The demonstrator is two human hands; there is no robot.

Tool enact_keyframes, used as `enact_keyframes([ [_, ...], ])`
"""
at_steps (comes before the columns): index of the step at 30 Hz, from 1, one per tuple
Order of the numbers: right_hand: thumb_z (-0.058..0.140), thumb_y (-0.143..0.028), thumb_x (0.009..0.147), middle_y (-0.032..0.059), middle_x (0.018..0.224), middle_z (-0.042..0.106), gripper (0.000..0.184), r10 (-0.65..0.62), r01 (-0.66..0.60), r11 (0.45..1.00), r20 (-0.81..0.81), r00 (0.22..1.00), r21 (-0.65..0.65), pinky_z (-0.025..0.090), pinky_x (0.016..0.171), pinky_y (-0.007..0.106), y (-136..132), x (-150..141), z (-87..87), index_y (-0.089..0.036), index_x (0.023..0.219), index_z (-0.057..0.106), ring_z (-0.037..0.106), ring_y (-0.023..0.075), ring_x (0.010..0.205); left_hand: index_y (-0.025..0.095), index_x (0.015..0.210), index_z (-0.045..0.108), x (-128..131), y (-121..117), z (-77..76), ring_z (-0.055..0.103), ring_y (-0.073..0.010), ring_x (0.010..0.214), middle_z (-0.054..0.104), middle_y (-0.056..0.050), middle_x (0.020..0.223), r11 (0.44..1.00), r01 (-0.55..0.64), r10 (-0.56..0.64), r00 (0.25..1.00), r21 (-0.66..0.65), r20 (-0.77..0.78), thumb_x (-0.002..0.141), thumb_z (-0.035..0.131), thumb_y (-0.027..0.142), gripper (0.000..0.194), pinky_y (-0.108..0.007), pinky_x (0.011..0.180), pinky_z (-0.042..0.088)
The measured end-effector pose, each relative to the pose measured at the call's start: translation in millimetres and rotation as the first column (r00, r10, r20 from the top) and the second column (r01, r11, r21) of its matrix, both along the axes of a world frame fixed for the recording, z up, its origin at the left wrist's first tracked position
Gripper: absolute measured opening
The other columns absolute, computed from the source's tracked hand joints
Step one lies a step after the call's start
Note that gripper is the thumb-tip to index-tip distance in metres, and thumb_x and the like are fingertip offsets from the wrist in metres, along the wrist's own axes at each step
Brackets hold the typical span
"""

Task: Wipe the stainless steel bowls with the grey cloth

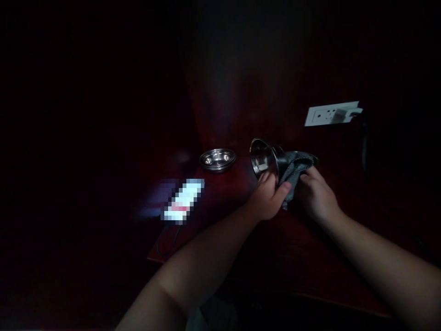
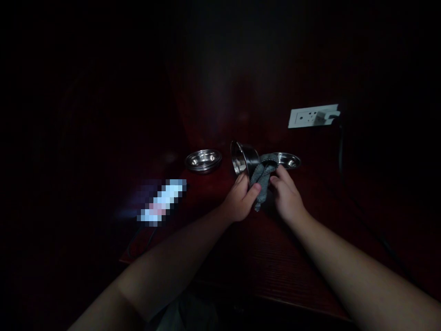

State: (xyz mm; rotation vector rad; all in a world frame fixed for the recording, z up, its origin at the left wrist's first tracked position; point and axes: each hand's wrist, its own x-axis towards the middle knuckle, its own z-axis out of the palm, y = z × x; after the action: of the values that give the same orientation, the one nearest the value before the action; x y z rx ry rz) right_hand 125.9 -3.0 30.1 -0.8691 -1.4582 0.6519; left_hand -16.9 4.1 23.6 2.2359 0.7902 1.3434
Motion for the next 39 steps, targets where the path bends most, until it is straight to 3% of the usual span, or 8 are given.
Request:
enact_keyframes([
  [3, 0.052, -0.028, 0.080, 0.0011, 0.081, 0.057, 0.011, -0.010, 0.010, 1.000, -0.006, 1.000, -0.026, 0.046, 0.073, 0.041, -1, -1, 4.6, -0.029, 0.090, 0.056, 0.055, 0.0226, 0.076, 0.017, 0.128, 0.046, 0, 1, -0.2, 0.046, -0.0247, 0.125, 0.053, -0.013, 0.129, 1.000, 0.026, -0.026, 1.000, 0.017, -0.003, 0.093, 0.038, 0.038, 0.041, -0.047, 0.109, 0.035],
  [7, 0.059, -0.029, 0.080, 0.0020, 0.088, 0.054, 0.013, -0.115, 0.107, 0.990, 0.089, 0.989, 0.088, 0.043, 0.084, 0.043, 0, -2, 4.1, -0.027, 0.090, 0.051, 0.053, 0.0224, 0.085, 0.018, 0.127, 0.048, 1, 1, 1.2, 0.047, -0.0242, 0.124, 0.052, -0.013, 0.132, 0.997, 0.061, -0.061, 0.998, 0.051, 0.005, 0.092, 0.040, 0.037, 0.041, -0.047, 0.110, 0.035],
  [10, 0.058, -0.032, 0.082, 0.0035, 0.093, 0.054, 0.020, -0.182, 0.174, 0.980, 0.094, 0.979, 0.093, 0.045, 0.084, 0.044, 1, -2, 0.2, -0.027, 0.099, 0.049, 0.054, 0.0225, 0.086, 0.017, 0.125, 0.051, 1, -2, 3.0, 0.048, -0.0241, 0.124, 0.054, -0.012, 0.131, 0.997, 0.070, -0.069, 0.998, 0.041, -0.014, 0.093, 0.040, 0.036, 0.039, -0.048, 0.110, 0.035],
  [18, 0.045, -0.042, 0.090, 0.0098, 0.120, 0.054, 0.037, -0.241, 0.214, 0.959, 0.140, 0.960, 0.184, 0.036, 0.103, 0.052, -8, -8, 3.7, -0.026, 0.124, 0.047, 0.050, 0.0278, 0.114, 0.015, 0.130, 0.046, 3, -11, 6.7, 0.040, -0.0226, 0.132, 0.047, -0.013, 0.139, 0.997, 0.059, -0.056, 0.997, 0.059, -0.051, 0.093, 0.038, 0.034, 0.042, -0.045, 0.115, 0.029],
  [22, 0.041, -0.042, 0.093, 0.0111, 0.130, 0.051, 0.044, -0.236, 0.195, 0.954, 0.171, 0.956, 0.226, 0.035, 0.106, 0.052, -11, -9, 4.0, -0.026, 0.134, 0.041, 0.049, 0.0280, 0.120, 0.013, 0.123, 0.051, 6, -13, 6.9, 0.046, -0.0222, 0.126, 0.053, -0.014, 0.131, 0.996, 0.069, -0.066, 0.996, 0.055, -0.054, 0.093, 0.037, 0.032, 0.038, -0.043, 0.114, 0.031],
  [29, 0.041, -0.042, 0.092, 0.0086, 0.145, 0.042, 0.047, -0.249, 0.117, 0.893, 0.262, 0.932, 0.434, 0.026, 0.113, 0.054, -9, -1, 10.8, -0.026, 0.136, 0.043, 0.037, 0.0296, 0.135, 0.013, 0.099, 0.054, 3, -22, 14.4, 0.060, -0.0224, 0.103, 0.064, -0.013, 0.106, 0.998, 0.061, -0.057, 0.989, 0.021, -0.134, 0.093, 0.032, 0.034, 0.031, -0.039, 0.096, 0.046],
  [33, 0.041, -0.044, 0.092, 0.0085, 0.135, 0.051, 0.044, -0.220, 0.124, 0.914, 0.216, 0.951, 0.387, 0.034, 0.107, 0.052, -5, 3, 7.7, -0.028, 0.133, 0.046, 0.047, 0.0290, 0.126, 0.017, 0.086, 0.051, -1, -27, 18.7, 0.062, -0.0195, 0.077, 0.064, -0.008, 0.082, 1.000, -0.009, 0.006, 0.991, -0.022, -0.137, 0.095, 0.026, 0.038, 0.034, -0.036, 0.078, 0.051],
  [39, 0.043, -0.053, 0.089, 0.0073, 0.116, 0.060, 0.044, -0.170, 0.160, 0.967, 0.031, 0.985, 0.199, 0.040, 0.097, 0.051, -2, 3, 1.4, -0.028, 0.124, 0.053, 0.056, 0.0292, 0.107, 0.018, 0.083, 0.050, -2, -32, 18.4, 0.058, -0.0154, 0.062, 0.062, -0.004, 0.072, 1.000, -0.021, 0.021, 0.998, 0.004, -0.062, 0.095, 0.025, 0.040, 0.036, -0.030, 0.064, 0.048],
])
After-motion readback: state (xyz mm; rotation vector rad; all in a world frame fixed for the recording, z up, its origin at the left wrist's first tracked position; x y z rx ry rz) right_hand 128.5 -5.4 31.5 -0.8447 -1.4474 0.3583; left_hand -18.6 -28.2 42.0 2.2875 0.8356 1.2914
